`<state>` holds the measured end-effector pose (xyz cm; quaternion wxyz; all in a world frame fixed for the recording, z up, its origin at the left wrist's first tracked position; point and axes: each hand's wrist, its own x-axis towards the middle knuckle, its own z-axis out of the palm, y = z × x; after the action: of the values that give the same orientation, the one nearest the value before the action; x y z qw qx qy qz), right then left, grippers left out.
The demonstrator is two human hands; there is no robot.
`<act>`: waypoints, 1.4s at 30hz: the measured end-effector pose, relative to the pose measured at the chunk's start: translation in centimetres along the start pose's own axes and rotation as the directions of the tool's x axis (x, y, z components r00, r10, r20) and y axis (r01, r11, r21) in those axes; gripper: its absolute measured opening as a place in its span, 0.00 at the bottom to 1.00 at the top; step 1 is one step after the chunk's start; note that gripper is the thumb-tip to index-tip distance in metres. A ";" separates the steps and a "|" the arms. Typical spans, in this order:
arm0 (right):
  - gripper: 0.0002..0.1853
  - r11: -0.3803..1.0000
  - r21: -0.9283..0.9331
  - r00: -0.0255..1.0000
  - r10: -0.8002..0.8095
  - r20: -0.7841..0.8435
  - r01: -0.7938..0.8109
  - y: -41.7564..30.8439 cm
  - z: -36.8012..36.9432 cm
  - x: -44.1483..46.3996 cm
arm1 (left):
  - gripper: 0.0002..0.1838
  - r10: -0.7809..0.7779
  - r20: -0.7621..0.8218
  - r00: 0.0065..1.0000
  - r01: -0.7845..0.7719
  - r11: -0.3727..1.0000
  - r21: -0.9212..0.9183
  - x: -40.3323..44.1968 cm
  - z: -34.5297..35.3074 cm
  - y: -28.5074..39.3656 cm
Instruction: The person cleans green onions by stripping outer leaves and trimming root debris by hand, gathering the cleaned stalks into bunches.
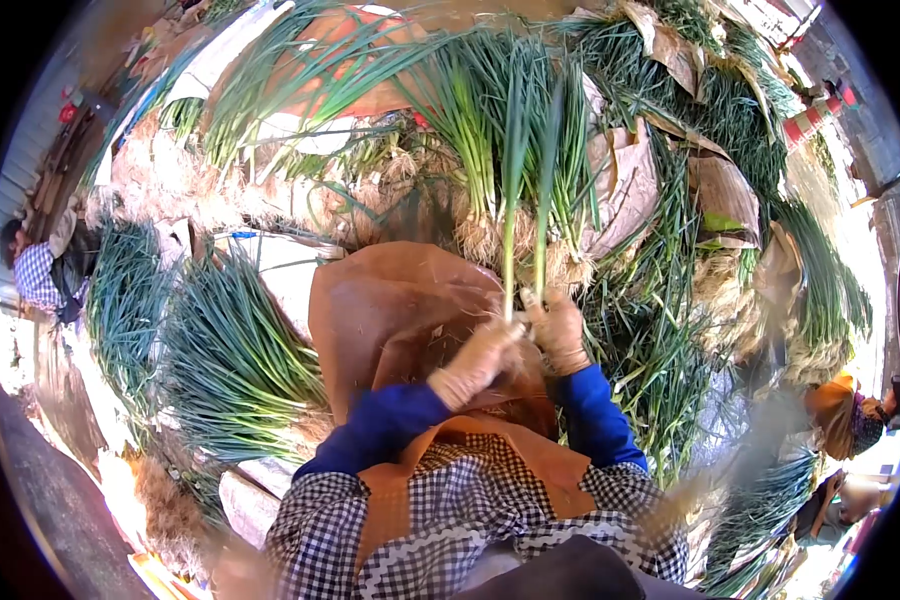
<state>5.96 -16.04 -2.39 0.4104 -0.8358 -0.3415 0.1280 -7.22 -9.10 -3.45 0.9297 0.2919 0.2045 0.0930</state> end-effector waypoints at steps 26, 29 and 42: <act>0.19 0.435 -0.858 0.776 0.426 0.464 0.274 13.0 -12.6 -8.4 | 0.25 -0.145 0.261 0.955 0.272 0.780 -0.564 0.9 -2.9 1.4; 0.23 0.763 -0.591 0.888 0.048 0.457 0.263 4.8 -8.0 -3.0 | 0.20 -0.159 0.292 0.943 0.294 0.809 -0.509 0.2 -1.6 1.9; 0.25 0.643 -0.693 0.840 0.138 0.525 0.327 5.9 -7.6 3.4 | 0.11 0.330 0.577 0.747 -0.010 0.874 -0.486 -1.5 0.0 13.0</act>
<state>14.99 -20.80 -1.94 -0.0839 -0.8389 -0.5080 0.1766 -9.28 1.07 4.60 0.9709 0.0989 -0.1826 0.1190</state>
